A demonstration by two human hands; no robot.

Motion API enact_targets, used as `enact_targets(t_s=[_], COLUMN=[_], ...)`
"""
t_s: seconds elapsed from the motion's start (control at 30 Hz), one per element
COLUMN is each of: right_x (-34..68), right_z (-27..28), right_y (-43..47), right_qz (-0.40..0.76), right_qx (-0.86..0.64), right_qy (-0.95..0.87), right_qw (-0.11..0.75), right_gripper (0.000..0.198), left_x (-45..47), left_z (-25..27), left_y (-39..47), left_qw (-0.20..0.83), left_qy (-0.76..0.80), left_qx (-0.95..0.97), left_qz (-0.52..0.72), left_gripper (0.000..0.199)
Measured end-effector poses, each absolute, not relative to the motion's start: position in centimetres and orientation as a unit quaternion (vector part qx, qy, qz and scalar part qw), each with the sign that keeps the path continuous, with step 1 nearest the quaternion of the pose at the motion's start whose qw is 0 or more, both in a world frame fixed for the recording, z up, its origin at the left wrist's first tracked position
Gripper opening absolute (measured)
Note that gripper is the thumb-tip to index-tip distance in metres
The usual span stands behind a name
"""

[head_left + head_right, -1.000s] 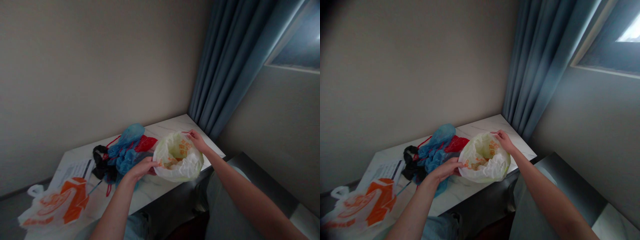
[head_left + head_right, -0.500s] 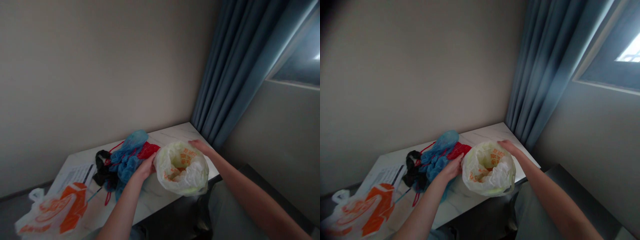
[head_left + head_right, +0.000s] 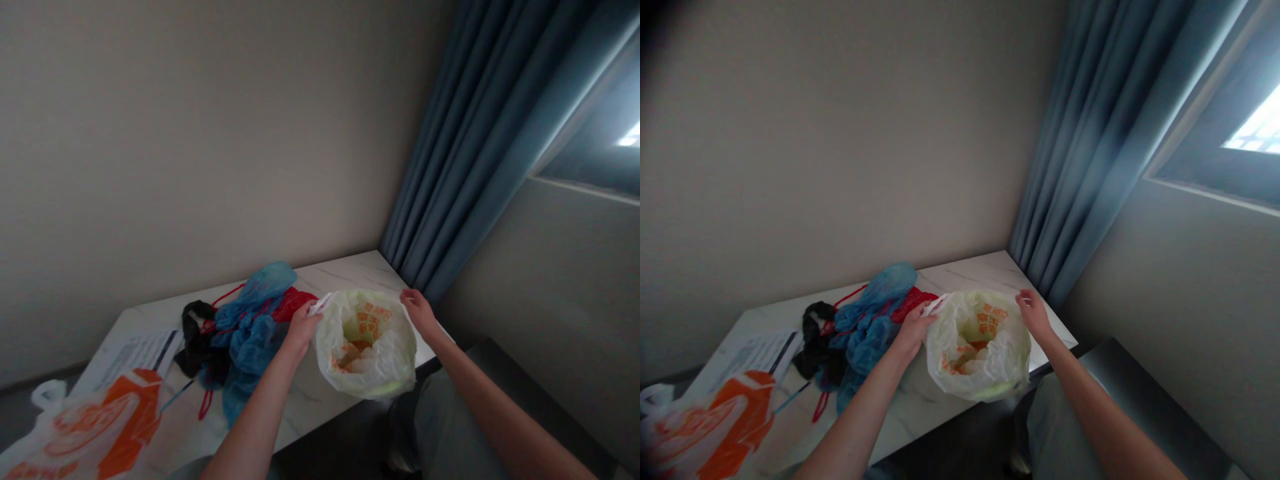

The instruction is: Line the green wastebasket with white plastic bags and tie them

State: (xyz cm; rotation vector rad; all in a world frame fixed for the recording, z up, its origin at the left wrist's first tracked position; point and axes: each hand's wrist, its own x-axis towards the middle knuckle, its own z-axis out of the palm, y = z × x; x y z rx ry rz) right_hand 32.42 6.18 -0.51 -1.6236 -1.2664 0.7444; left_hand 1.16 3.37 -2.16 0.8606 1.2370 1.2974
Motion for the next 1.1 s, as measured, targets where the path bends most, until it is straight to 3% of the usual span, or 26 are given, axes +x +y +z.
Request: enact_targets(t_s=[0.07, 0.27, 0.37, 0.53, 0.67, 0.87, 1.0, 1.1], right_x=[33.6, 34.7, 34.6, 35.0, 34.7, 32.4, 30.9, 30.0], right_z=[-0.8, -2.6, -3.3, -2.7, -0.9, 0.8, 0.6, 0.4], right_y=[3.1, -4.6, -5.5, -4.9, -4.5, -3.1, -1.2, 0.5], right_qz=[0.392, 0.666, 0.689, 0.6, 0.653, 0.714, 0.716, 0.722], right_qx=[-0.671, -0.595, -0.578, -0.623, -0.547, -0.482, -0.502, -0.474], right_qy=[-0.446, -0.351, -0.358, -0.368, -0.293, -0.266, -0.251, -0.236], right_qw=[0.444, 0.283, 0.251, 0.341, 0.435, 0.433, 0.414, 0.446], right_gripper=[0.029, 0.046, 0.049, 0.051, 0.045, 0.023, 0.023, 0.023], left_x=[1.2, 1.4, 1.4, 0.9, 0.4, -0.6, -0.4, 0.0], left_z=[-2.1, -2.2, -2.2, -2.5, -2.7, -1.3, -0.1, 0.0], left_y=[3.2, 2.6, 2.6, 2.6, 2.0, 1.1, 1.0, 0.9], left_qw=[0.547, 0.578, 0.594, 0.576, 0.574, 0.544, 0.494, 0.456], left_qy=[0.503, 0.457, 0.443, 0.428, 0.43, 0.483, 0.469, 0.466], left_qx=[0.369, 0.324, 0.282, 0.22, 0.228, 0.419, 0.496, 0.53], left_qz=[0.558, 0.593, 0.61, 0.66, 0.659, 0.544, 0.538, 0.543], left_gripper=[0.037, 0.031, 0.032, 0.027, 0.031, 0.043, 0.053, 0.059])
